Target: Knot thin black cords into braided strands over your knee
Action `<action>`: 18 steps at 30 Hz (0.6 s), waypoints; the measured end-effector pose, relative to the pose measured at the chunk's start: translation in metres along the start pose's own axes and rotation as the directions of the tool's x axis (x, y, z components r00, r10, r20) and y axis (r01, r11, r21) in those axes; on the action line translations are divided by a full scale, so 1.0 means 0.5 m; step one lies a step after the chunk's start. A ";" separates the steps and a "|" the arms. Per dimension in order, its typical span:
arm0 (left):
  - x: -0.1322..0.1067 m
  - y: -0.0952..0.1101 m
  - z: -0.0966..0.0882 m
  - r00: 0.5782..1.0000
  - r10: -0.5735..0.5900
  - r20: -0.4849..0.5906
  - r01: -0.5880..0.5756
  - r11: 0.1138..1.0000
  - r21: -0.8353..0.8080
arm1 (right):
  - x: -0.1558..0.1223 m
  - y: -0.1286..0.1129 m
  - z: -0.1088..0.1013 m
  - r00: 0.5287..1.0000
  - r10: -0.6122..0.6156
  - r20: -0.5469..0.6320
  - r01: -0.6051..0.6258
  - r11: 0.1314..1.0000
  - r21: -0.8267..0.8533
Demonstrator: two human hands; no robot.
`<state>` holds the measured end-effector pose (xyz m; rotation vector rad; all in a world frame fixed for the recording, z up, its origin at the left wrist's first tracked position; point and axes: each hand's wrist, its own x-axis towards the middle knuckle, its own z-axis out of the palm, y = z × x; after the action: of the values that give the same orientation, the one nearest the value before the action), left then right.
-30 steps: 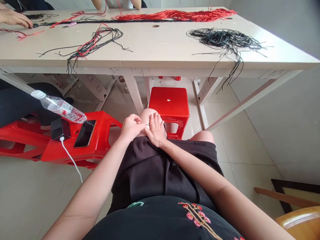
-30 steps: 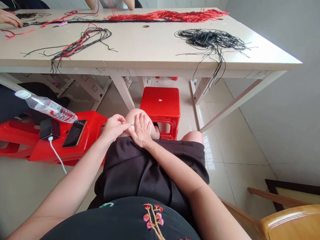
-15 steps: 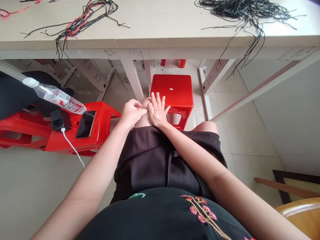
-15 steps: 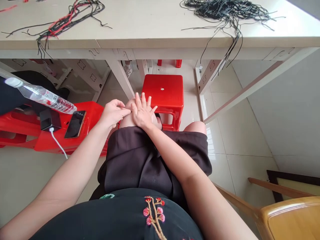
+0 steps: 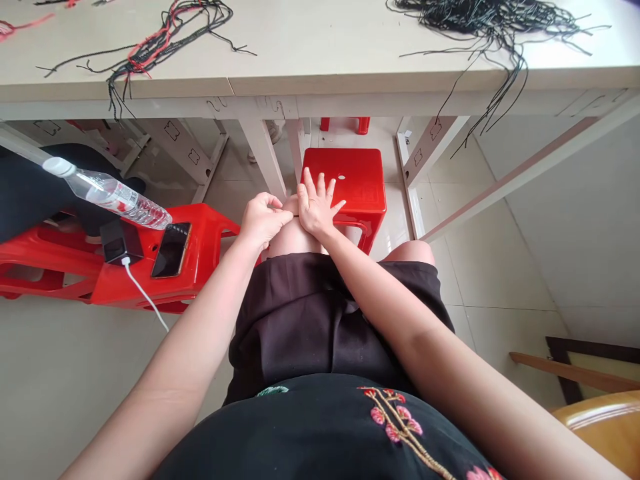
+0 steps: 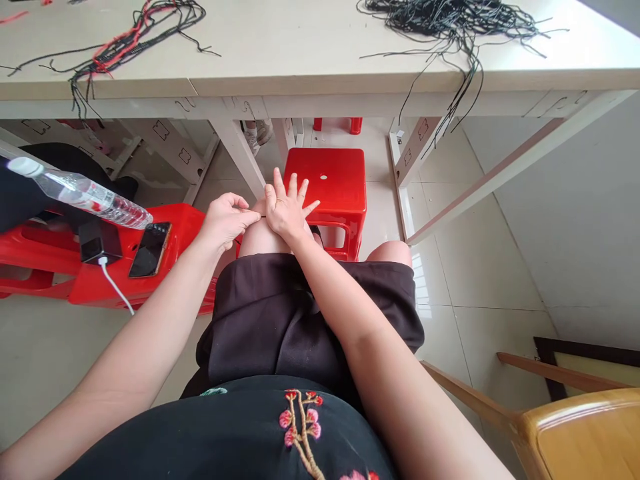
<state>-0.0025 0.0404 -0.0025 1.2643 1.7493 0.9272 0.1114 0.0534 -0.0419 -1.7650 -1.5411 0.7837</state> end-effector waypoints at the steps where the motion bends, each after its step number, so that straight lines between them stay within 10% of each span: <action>1: 0.002 0.001 0.000 1.000 0.006 0.001 -0.006 1.000 0.008 | 0.009 0.000 -0.002 1.000 0.013 0.000 -0.013 1.000 0.000; 18: 0.016 0.009 -0.013 1.000 0.022 0.018 -0.023 0.999 0.045 | 0.045 -0.017 0.000 0.989 0.145 -0.037 -0.144 0.989 0.024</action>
<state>-0.0078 0.0485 0.0031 1.3199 1.7540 0.8913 0.1093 0.0766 -0.0357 -1.8807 -1.3867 0.8282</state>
